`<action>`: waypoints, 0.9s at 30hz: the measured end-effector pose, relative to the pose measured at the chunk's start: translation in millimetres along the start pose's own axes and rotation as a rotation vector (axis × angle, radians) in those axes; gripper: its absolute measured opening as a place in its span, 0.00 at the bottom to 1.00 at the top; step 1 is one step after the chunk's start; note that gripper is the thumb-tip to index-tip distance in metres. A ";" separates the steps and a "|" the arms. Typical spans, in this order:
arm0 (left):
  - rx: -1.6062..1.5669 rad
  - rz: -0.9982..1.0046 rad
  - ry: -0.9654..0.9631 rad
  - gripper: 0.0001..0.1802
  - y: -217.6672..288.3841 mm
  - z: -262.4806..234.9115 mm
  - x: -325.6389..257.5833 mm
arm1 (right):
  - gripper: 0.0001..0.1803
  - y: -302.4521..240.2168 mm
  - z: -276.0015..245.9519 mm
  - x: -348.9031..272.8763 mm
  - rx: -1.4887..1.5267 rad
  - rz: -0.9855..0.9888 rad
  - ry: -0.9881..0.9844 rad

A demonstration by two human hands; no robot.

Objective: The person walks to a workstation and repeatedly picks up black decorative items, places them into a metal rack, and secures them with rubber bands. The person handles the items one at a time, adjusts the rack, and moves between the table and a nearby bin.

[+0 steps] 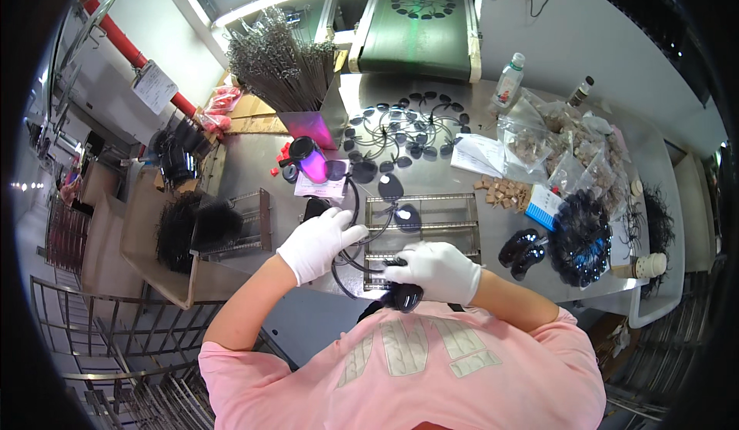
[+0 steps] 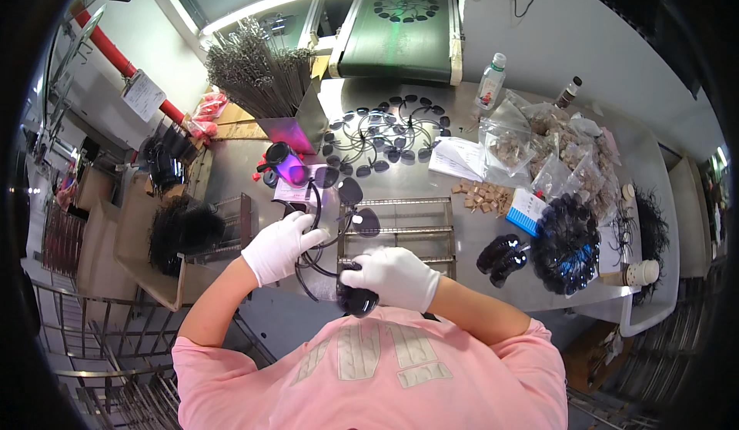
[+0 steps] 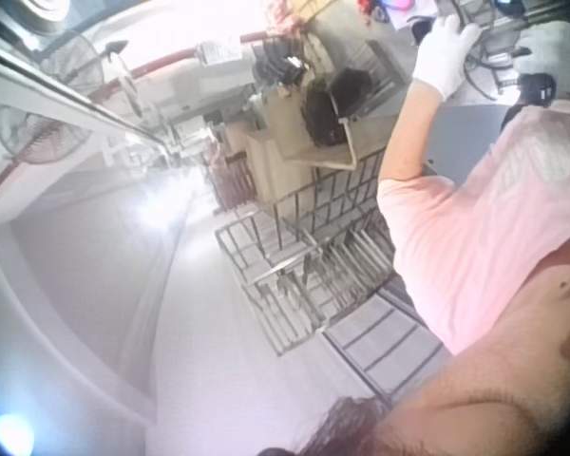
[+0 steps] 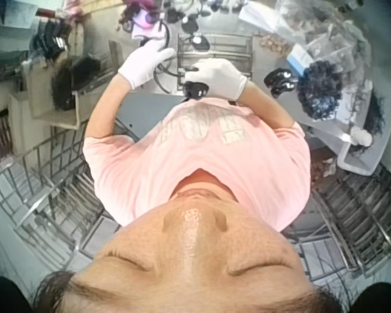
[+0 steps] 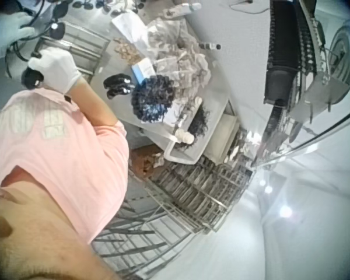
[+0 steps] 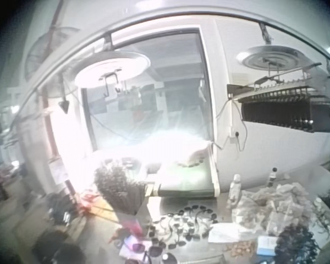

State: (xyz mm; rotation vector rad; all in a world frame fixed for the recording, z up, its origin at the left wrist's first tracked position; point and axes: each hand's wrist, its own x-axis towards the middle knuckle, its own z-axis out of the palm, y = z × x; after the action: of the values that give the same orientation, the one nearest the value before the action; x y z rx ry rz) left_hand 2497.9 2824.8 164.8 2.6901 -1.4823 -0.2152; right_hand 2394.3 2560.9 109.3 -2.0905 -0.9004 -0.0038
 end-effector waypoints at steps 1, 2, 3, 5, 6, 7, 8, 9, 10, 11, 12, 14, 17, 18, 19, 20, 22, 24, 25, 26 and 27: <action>0.009 0.005 -0.025 0.33 -4.9 -2.9 -4.5 | 0.21 3.4 -5.9 -0.9 -0.169 -0.128 0.062; 0.021 -0.022 0.030 0.30 -8.5 -5.7 -10.0 | 0.19 5.5 -12.3 -2.4 0.120 -0.083 0.161; 0.027 0.051 0.131 0.29 -11.3 -8.1 -13.5 | 0.17 13.3 -18.0 0.5 0.392 0.101 0.224; 0.029 0.157 0.236 0.26 -13.9 -10.9 -18.6 | 0.20 25.3 -25.4 5.7 0.879 0.415 0.232; 0.123 0.181 0.170 0.23 -13.4 -10.7 -19.4 | 0.23 30.4 -28.7 7.9 1.115 0.569 0.288; 0.187 0.231 0.153 0.23 -12.9 -9.2 -18.7 | 0.28 33.2 -23.2 15.1 1.386 0.603 0.201; 0.252 0.278 0.138 0.22 -12.0 -7.0 -17.7 | 0.30 33.3 -20.6 18.3 1.617 0.497 0.007; 0.308 0.339 0.145 0.22 -11.9 -3.9 -16.7 | 0.31 31.8 -15.4 24.5 1.851 0.381 -0.225; 0.312 0.380 0.146 0.21 -13.0 -0.8 -15.9 | 0.33 26.7 -11.7 27.4 1.819 0.376 -0.270; 0.290 0.386 0.156 0.19 -13.6 3.1 -17.4 | 0.29 21.5 -7.8 32.9 1.753 0.371 -0.263; 0.313 0.433 0.112 0.19 -17.1 5.9 -19.6 | 0.25 15.2 -8.1 35.9 1.154 0.243 -0.251; 0.359 0.483 0.064 0.18 -23.3 11.2 -30.8 | 0.17 3.4 -15.1 37.8 0.188 -0.036 -0.261; 0.362 0.497 0.056 0.17 -29.7 13.9 -53.7 | 0.21 0.1 -26.5 45.7 0.341 -0.126 -0.093; 0.368 0.490 0.076 0.17 -30.4 13.0 -60.4 | 0.14 4.2 -28.5 48.4 0.340 0.004 0.089; 0.368 0.466 0.105 0.16 -29.5 11.9 -65.8 | 0.15 13.5 -30.9 55.1 0.482 0.175 0.110; 0.364 0.472 0.163 0.16 -28.0 10.3 -71.1 | 0.17 24.4 -26.7 64.5 0.779 0.340 0.135; 0.388 0.532 0.159 0.16 -23.6 8.2 -79.3 | 0.22 42.7 -18.7 73.5 1.472 0.699 -0.030; 0.399 0.583 0.117 0.16 -20.6 9.3 -89.0 | 0.23 52.0 1.5 84.8 1.707 0.765 -0.327; 0.383 0.601 0.079 0.15 -20.0 12.1 -95.8 | 0.23 52.8 12.3 93.1 1.725 0.749 -0.542; 0.405 0.584 0.077 0.15 -19.4 16.7 -103.1 | 0.24 49.8 21.5 100.8 1.740 0.617 -0.602; 0.392 0.578 0.064 0.14 -19.0 23.0 -111.9 | 0.24 42.6 29.8 108.8 1.747 0.498 -0.691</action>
State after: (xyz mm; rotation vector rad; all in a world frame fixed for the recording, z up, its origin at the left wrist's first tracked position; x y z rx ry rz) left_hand 2451.3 2929.8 150.1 2.3304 -2.3954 0.2113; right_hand 2491.7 2630.2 93.3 -0.5141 -0.3286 1.3099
